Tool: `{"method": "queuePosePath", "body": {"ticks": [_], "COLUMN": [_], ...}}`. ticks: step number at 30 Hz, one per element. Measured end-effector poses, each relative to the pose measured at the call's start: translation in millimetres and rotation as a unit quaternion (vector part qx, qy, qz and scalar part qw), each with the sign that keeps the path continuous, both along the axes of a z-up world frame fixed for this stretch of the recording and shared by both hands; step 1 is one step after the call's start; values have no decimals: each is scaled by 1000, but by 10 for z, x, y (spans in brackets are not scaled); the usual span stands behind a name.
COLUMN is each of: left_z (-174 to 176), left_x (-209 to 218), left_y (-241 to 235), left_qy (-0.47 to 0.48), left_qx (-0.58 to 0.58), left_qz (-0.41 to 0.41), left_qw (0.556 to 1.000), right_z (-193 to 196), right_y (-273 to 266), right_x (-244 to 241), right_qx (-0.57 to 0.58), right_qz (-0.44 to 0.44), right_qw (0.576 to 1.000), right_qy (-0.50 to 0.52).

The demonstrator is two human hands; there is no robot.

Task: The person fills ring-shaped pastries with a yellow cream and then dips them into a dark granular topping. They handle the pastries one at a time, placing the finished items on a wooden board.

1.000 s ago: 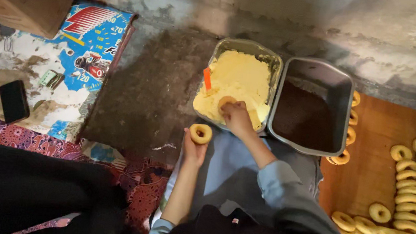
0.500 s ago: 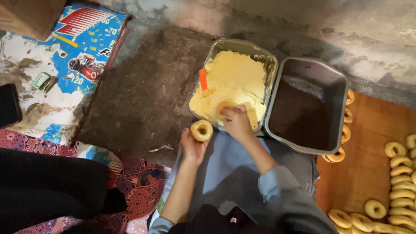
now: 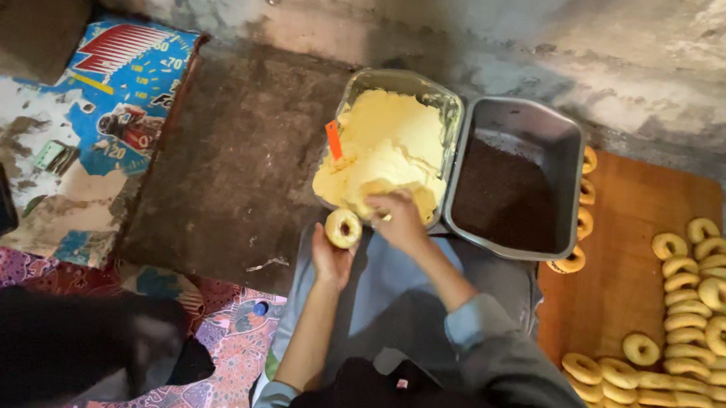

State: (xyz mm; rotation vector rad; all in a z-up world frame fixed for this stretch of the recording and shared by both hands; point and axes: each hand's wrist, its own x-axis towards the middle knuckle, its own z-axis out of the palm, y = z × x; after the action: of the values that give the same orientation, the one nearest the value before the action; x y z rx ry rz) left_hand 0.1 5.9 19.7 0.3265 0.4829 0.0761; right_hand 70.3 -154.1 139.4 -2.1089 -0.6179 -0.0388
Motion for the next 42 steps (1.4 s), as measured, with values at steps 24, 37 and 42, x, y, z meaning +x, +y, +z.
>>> {"method": "queuePosePath", "body": {"ticks": [24,37,42], "left_z": [248,217,190], "left_x": [358,1451,1440], "left_y": [-1537,-2590,-2609], "left_qy": [-11,-296,-126], "left_qx": [93,864,786], "left_qz": [-267,-294,-360], "left_qw": [959,281,487], "right_z": [-29,-694,-541], "right_y": [-1696,-3246,-3251], "right_x": [-6,211,46], "right_qx": [-32,450,569], "right_qz": [-170,-400,-344], "right_qw": [981,707,627], "right_qy": [-90,370,406]}}
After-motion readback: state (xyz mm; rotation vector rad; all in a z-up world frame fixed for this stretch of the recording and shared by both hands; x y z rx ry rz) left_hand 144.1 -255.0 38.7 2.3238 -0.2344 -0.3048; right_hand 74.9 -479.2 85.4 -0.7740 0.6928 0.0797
